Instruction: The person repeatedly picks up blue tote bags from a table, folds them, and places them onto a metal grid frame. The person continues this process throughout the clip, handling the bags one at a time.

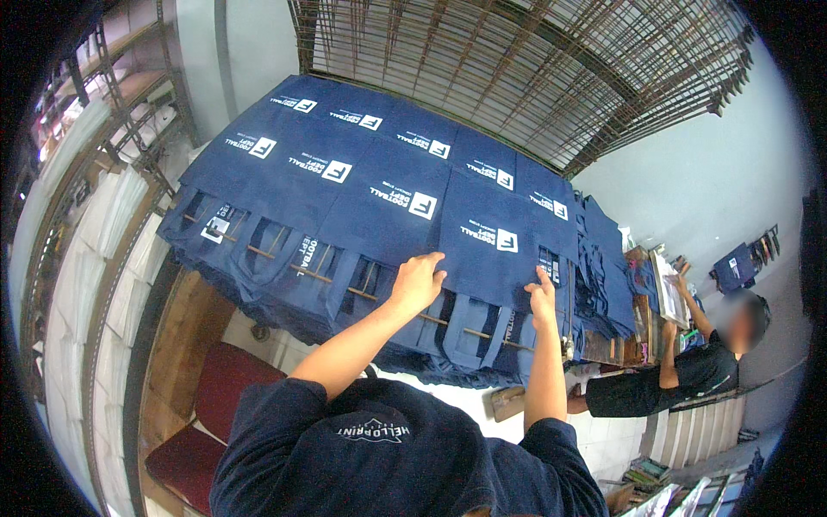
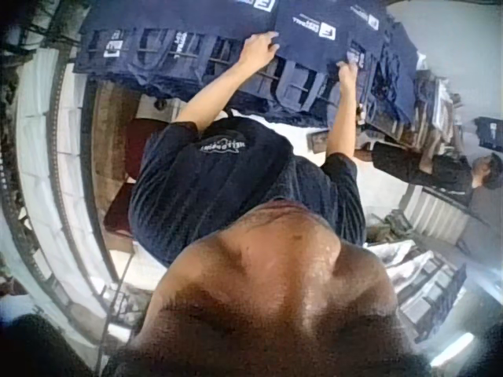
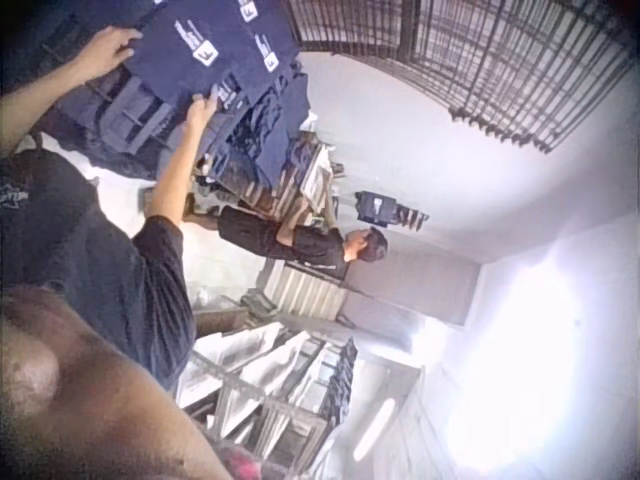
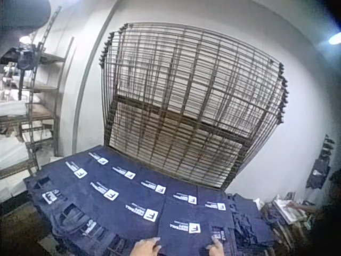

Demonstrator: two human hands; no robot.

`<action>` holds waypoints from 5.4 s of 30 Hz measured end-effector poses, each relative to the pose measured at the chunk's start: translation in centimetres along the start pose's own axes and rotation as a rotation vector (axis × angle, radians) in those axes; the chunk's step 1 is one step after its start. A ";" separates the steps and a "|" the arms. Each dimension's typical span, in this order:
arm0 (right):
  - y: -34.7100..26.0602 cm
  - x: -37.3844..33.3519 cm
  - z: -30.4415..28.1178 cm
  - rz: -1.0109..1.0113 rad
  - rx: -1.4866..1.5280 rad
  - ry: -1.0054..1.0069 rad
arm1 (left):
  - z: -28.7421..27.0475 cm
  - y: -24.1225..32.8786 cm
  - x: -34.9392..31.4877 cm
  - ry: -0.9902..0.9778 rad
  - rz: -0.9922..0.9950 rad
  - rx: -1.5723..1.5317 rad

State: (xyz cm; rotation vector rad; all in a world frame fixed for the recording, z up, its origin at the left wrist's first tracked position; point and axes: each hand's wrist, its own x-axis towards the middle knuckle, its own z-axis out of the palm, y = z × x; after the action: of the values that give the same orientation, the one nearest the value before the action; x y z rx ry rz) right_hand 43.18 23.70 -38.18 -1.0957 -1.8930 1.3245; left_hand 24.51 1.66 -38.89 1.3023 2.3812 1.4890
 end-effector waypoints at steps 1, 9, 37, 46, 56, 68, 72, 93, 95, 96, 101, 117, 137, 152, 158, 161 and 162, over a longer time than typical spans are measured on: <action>0.2 0.0 0.0 0.015 -0.001 -0.004 | -0.1 -0.2 0.0 -0.010 -0.009 0.009; 1.2 -0.1 0.3 0.037 -0.002 -0.007 | -0.7 -0.6 0.2 -0.073 -0.060 0.110; 1.2 -1.2 0.4 -0.121 -0.570 0.193 | -2.0 0.0 -0.1 -0.043 -0.068 0.218; 0.2 -5.6 -5.2 -0.217 -0.296 0.307 | -6.1 5.2 -2.9 -0.016 -0.039 0.194; 4.3 -7.4 -13.7 -0.174 -0.008 0.377 | 1.5 11.0 -5.8 -0.245 0.209 0.318; 17.5 0.2 -29.1 0.274 0.629 0.739 | 7.1 13.1 -10.4 -0.279 0.099 0.519; 22.4 5.7 -32.2 0.451 0.827 0.778 | 8.0 13.9 -10.7 -0.277 0.014 0.546; 21.4 24.0 -36.4 0.362 -1.038 0.480 | 9.4 18.9 -10.8 -0.103 -0.182 0.699; 22.6 25.0 -36.3 0.363 -1.077 0.426 | 9.4 19.2 -10.9 -0.033 -0.130 0.659; 22.9 25.2 -36.2 0.356 -1.111 0.397 | 9.5 19.5 -11.0 -0.011 -0.147 0.646; 27.0 27.1 -37.2 0.224 -1.257 0.483 | 9.7 20.6 -10.3 0.059 -0.056 0.618; 19.4 9.4 -42.7 -0.262 -0.225 1.004 | 33.3 29.2 -0.3 -0.909 -0.482 -0.833; 22.3 -11.8 -33.8 0.422 1.207 0.554 | 39.4 35.0 6.1 -0.987 -0.285 -0.662; 3.9 -1.7 -22.4 -0.106 0.319 0.136 | 13.9 18.6 1.5 -0.201 -0.096 -0.124; 6.0 1.0 -18.9 -0.017 0.091 0.046 | 14.9 14.2 1.2 -0.191 -0.041 0.134; 6.9 1.3 -18.5 -0.047 0.118 0.038 | 14.6 13.4 1.1 -0.226 -0.040 0.147; 6.9 1.3 -18.4 -0.048 0.113 0.050 | 14.6 13.1 1.1 -0.234 -0.040 0.153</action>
State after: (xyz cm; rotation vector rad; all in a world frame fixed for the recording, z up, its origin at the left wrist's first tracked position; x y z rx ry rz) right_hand 59.55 34.63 -38.41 -1.0110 -1.7751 1.3469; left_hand 38.36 15.32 -36.37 1.3639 2.3896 1.0945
